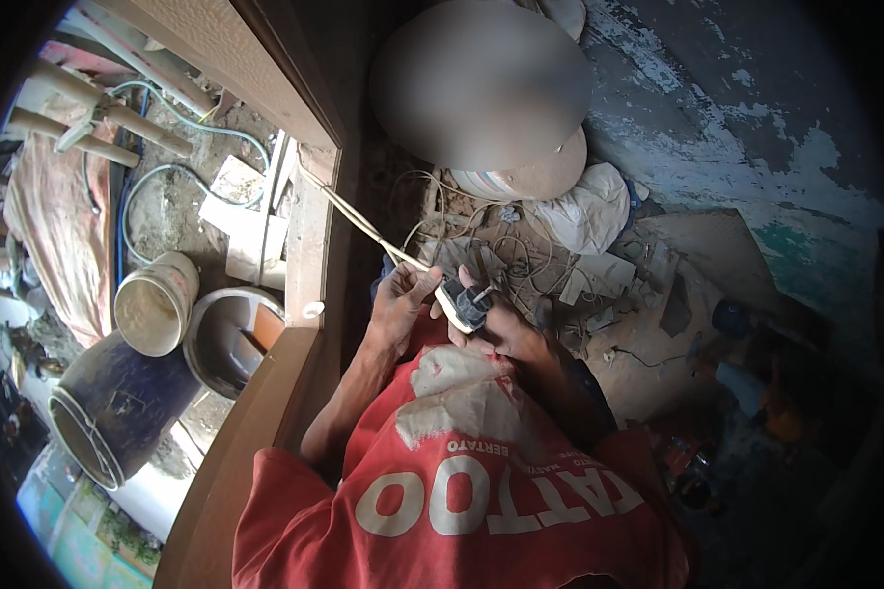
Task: Installing or repairing electrical wiring in a wall channel using a hammer and a screwdriver.
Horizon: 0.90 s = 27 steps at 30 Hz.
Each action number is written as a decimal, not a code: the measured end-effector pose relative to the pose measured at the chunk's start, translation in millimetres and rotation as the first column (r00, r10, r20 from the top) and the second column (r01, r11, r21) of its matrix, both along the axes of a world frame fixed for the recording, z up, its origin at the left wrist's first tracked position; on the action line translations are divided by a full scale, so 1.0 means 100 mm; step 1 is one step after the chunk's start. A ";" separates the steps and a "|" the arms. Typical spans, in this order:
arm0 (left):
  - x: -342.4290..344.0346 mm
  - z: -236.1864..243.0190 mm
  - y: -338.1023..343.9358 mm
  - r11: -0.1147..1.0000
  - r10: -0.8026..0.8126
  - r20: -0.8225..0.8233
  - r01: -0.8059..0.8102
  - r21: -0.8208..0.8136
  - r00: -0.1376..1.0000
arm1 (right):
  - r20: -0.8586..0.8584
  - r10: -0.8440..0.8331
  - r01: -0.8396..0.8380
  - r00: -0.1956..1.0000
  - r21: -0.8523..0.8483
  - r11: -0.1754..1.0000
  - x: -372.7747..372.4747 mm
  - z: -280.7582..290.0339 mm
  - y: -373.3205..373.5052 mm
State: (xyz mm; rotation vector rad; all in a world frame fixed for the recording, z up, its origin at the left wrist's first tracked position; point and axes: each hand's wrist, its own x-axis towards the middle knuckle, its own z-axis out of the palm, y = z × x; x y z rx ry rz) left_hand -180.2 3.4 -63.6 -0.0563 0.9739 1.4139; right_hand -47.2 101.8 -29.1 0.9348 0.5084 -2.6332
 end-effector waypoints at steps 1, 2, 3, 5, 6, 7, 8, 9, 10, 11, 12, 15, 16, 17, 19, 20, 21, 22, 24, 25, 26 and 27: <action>0.03 -0.04 0.02 0.997 0.039 -0.096 -0.045 -0.062 0.995 | 0.074 0.009 -0.020 0.997 0.157 0.987 0.01 -0.02 -0.02; 0.04 -0.07 0.02 0.988 0.071 -0.193 -0.095 -0.119 0.979 | 0.147 0.006 -0.051 0.989 0.309 0.950 0.01 -0.04 -0.05; 0.03 -0.09 0.01 0.988 0.076 -0.194 -0.100 -0.118 0.978 | 0.146 0.010 -0.055 0.989 0.310 0.949 0.00 -0.07 -0.07; 0.04 -0.11 -0.01 0.988 0.088 -0.268 -0.120 -0.102 0.959 | 0.161 -0.244 0.144 0.956 0.466 0.873 0.00 -0.12 -0.12; 0.04 -0.12 -0.01 0.988 0.089 -0.269 -0.120 -0.101 0.959 | 0.159 -0.244 0.144 0.957 0.467 0.872 -0.01 -0.11 -0.15; 0.03 -0.11 -0.01 0.989 0.090 -0.270 -0.118 -0.091 0.959 | 0.080 -0.263 0.175 0.962 0.560 0.810 -0.02 -0.10 -0.18; 0.02 -0.11 -0.02 0.990 0.090 -0.273 -0.116 -0.079 0.958 | -0.003 -0.274 0.212 0.962 0.643 0.736 -0.03 -0.08 -0.20; 0.03 -0.10 -0.03 0.991 0.086 -0.281 -0.112 -0.076 0.956 | -0.042 -0.150 0.140 0.988 0.658 0.740 -0.01 -0.01 -0.17; 0.03 -0.08 -0.03 0.990 0.101 -0.236 -0.121 -0.074 0.967 | -0.060 -0.165 0.163 0.984 0.661 0.733 -0.01 0.05 -0.17; 0.01 -0.11 -0.04 0.989 0.111 -0.198 -0.127 -0.072 0.974 | -0.016 -0.035 0.033 0.999 0.820 0.571 -0.03 0.07 -0.22; 0.02 -0.15 -0.06 0.982 0.161 -0.109 -0.170 -0.083 0.981 | 0.059 0.074 -0.082 0.995 0.929 0.361 -0.07 0.09 -0.26; 0.01 0.16 0.00 0.942 0.218 -0.094 -0.235 -0.239 0.971 | 0.076 0.234 -0.068 0.969 0.997 -0.042 -0.13 0.13 -0.32; 0.00 0.30 0.02 0.943 0.213 -0.175 -0.250 -0.222 0.961 | -0.022 0.252 0.074 0.967 0.977 -0.199 -0.08 -0.04 -0.38; -0.02 0.25 -0.04 0.931 0.227 -0.203 -0.274 -0.243 0.952 | -0.117 0.312 0.187 0.943 0.961 -0.204 -0.10 -0.04 -0.37; -0.16 0.03 -0.25 0.946 0.251 -0.136 -0.272 -0.178 0.959 | -0.153 0.238 0.143 0.959 0.988 0.056 -0.06 -0.05 -0.39; -0.14 0.27 -0.20 0.939 0.145 -0.502 -0.279 -0.202 0.853 | -0.156 0.191 0.089 0.969 0.944 0.318 0.00 -0.06 -0.39; -0.25 0.06 -0.31 0.906 0.140 -0.593 -0.345 -0.247 0.793 | -0.221 0.092 0.200 0.971 0.960 0.196 0.05 -0.15 -0.40; -0.29 0.37 -0.16 0.813 0.333 -0.431 -0.487 -0.320 0.839 | -0.233 0.057 0.218 0.971 0.956 0.195 0.13 -0.23 -0.36; -0.74 0.19 -0.41 0.794 0.577 -0.239 -0.605 -0.060 0.781 | -0.149 0.086 0.135 0.985 0.979 0.154 0.31 -0.34 -0.26; -0.99 0.15 -0.55 0.770 0.624 -0.224 -0.638 0.014 0.748 | -0.181 0.020 0.176 0.983 0.974 0.142 0.40 -0.43 -0.25; -1.07 0.26 -0.48 0.710 0.674 -0.326 -0.703 0.039 0.663 | -0.189 0.024 0.183 0.982 0.972 0.146 0.53 -0.53 -0.20; -1.26 0.27 -0.49 0.617 0.757 -0.332 -0.783 0.082 0.562 | -0.137 -0.006 0.136 0.991 0.972 0.190 0.66 -0.61 -0.13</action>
